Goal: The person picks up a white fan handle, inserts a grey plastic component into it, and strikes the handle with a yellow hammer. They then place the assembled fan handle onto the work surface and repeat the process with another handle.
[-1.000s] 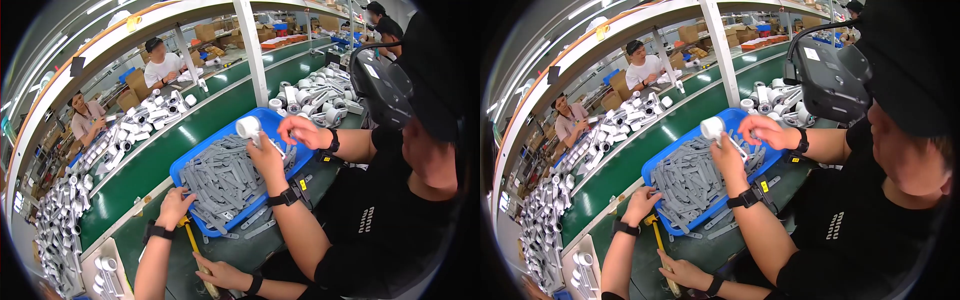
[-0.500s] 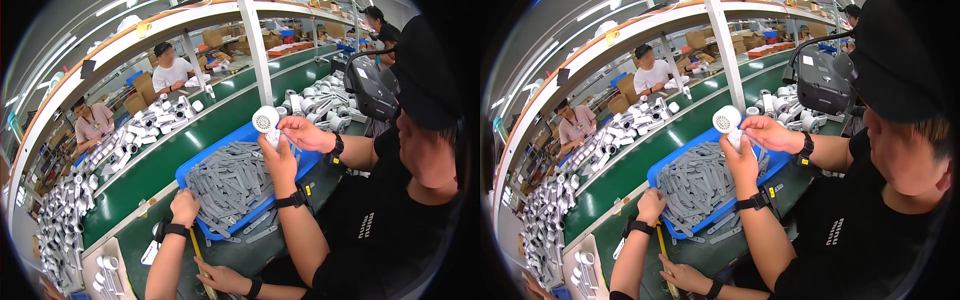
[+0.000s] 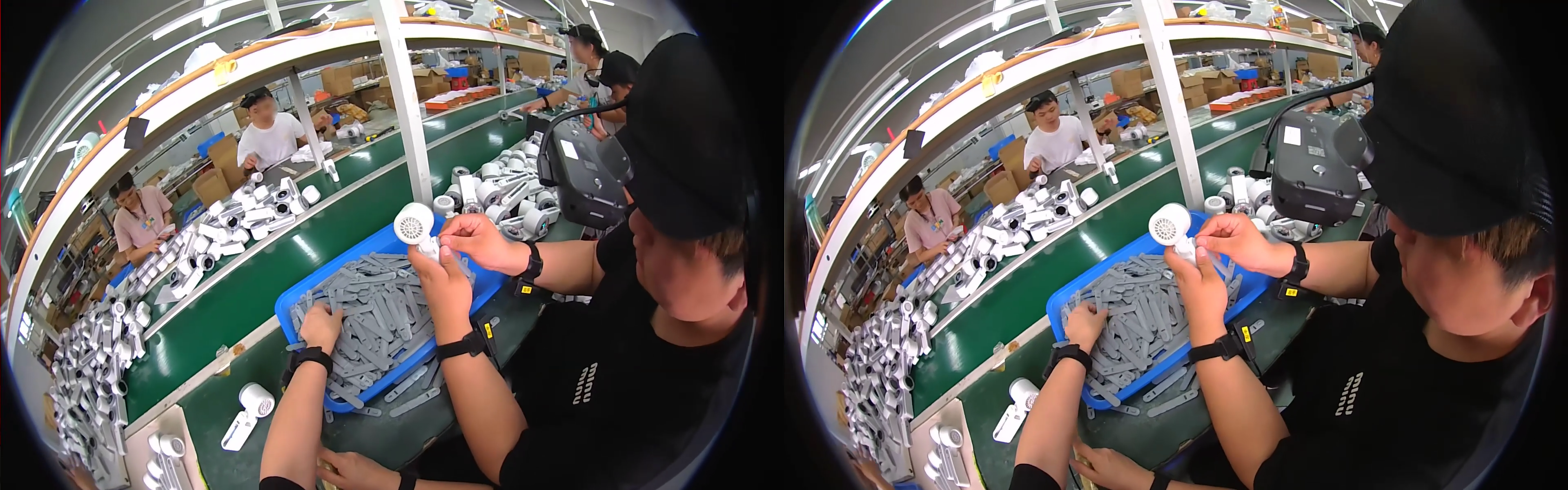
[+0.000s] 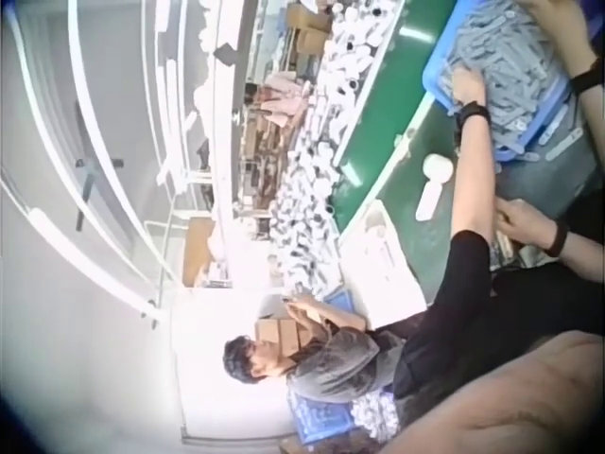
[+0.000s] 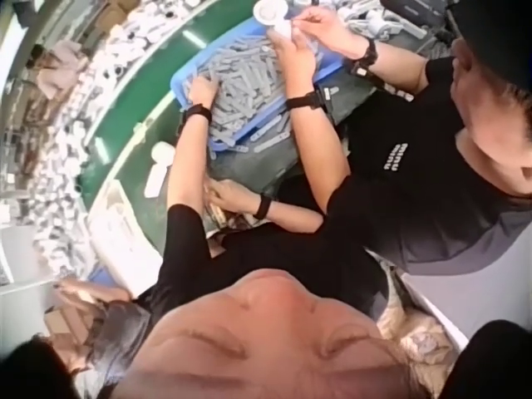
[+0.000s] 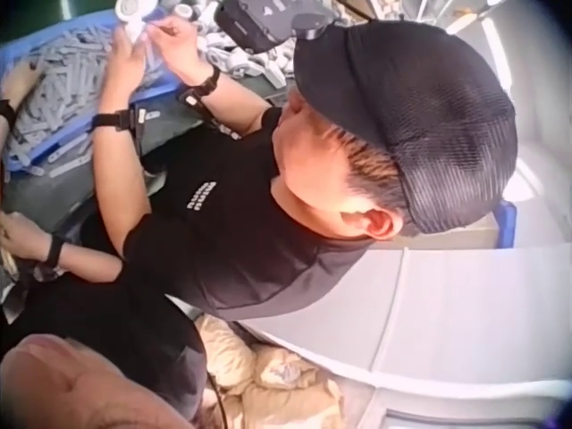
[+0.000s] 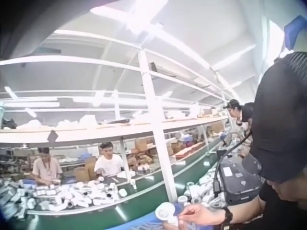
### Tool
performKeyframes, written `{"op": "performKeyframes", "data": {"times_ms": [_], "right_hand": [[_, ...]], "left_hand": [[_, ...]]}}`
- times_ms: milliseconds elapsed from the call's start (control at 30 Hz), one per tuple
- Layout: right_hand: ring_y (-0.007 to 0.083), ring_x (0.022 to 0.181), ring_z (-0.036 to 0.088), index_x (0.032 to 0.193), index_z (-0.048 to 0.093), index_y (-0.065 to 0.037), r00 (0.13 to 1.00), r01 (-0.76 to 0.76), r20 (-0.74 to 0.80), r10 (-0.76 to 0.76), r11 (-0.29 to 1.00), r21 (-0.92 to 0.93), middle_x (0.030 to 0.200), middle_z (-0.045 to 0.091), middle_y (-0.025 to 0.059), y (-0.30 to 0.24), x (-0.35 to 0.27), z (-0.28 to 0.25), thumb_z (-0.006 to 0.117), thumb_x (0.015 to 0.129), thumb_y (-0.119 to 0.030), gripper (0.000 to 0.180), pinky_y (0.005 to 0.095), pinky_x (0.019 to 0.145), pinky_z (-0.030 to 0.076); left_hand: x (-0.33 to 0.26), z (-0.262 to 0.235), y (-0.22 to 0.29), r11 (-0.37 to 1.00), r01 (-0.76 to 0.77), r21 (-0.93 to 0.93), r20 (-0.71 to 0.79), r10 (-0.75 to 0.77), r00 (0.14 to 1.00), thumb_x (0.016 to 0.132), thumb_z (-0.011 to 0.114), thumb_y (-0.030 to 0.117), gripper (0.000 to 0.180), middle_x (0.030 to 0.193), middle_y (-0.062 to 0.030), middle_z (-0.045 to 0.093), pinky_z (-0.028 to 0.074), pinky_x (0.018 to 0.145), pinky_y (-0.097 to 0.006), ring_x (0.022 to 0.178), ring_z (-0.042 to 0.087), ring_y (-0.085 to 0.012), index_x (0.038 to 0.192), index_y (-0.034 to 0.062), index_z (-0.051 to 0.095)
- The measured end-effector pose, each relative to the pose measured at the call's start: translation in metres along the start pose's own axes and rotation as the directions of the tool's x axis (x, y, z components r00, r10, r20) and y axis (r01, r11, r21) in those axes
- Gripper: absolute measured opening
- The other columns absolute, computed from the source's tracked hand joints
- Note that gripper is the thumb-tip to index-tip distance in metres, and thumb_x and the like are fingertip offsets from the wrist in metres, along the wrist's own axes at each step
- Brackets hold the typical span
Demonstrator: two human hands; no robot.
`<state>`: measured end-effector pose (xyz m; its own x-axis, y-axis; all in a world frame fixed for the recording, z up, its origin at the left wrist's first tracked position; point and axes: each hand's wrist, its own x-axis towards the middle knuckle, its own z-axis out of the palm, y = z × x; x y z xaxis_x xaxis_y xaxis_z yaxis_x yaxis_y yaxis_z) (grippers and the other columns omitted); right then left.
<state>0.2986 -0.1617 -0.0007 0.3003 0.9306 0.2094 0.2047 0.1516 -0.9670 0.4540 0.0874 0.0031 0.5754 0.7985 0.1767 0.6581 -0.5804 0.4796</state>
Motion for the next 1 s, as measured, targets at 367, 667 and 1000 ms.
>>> {"op": "performKeyframes", "data": {"times_ms": [367,667,1000], "right_hand": [[0.0137,0.064,0.065,0.153,0.028,-0.004,0.992,-0.126,0.013,0.125,0.991,0.052,0.076,0.063,0.0136,0.029,0.008,0.000,0.066,0.092,-0.020,0.073,0.0303,0.063,0.053],[0.0167,0.088,0.069,0.155,0.016,-0.001,0.952,-0.305,0.140,0.272,0.864,0.400,0.107,0.064,0.0141,0.023,0.011,0.002,0.056,0.098,-0.005,0.070,0.0289,0.065,0.059],[0.0133,0.078,0.060,0.156,0.016,-0.002,0.959,-0.284,0.145,0.244,0.852,0.440,0.110,0.061,0.0150,0.028,0.008,-0.001,0.048,0.099,-0.003,0.065,0.0268,0.058,0.055]], "left_hand": [[-0.055,-0.108,-0.075,0.690,-0.156,-0.707,-0.089,0.131,0.987,0.096,0.058,0.013,0.009,0.078,-0.0021,0.060,0.045,0.064,-0.028,0.068,0.056,-0.0117,0.097,0.0041,0.060],[-0.210,-0.205,-0.203,0.996,-0.037,-0.077,-0.280,0.014,0.960,0.099,0.055,0.016,0.015,0.078,-0.0120,0.056,0.045,0.065,-0.036,0.070,0.053,-0.0211,0.097,0.0018,0.057],[-0.199,-0.166,-0.220,0.994,-0.081,0.069,-0.396,0.102,0.913,0.089,0.063,0.011,0.008,0.088,-0.0168,0.061,0.048,0.071,-0.048,0.081,0.060,-0.0382,0.091,0.0038,0.060]]}}
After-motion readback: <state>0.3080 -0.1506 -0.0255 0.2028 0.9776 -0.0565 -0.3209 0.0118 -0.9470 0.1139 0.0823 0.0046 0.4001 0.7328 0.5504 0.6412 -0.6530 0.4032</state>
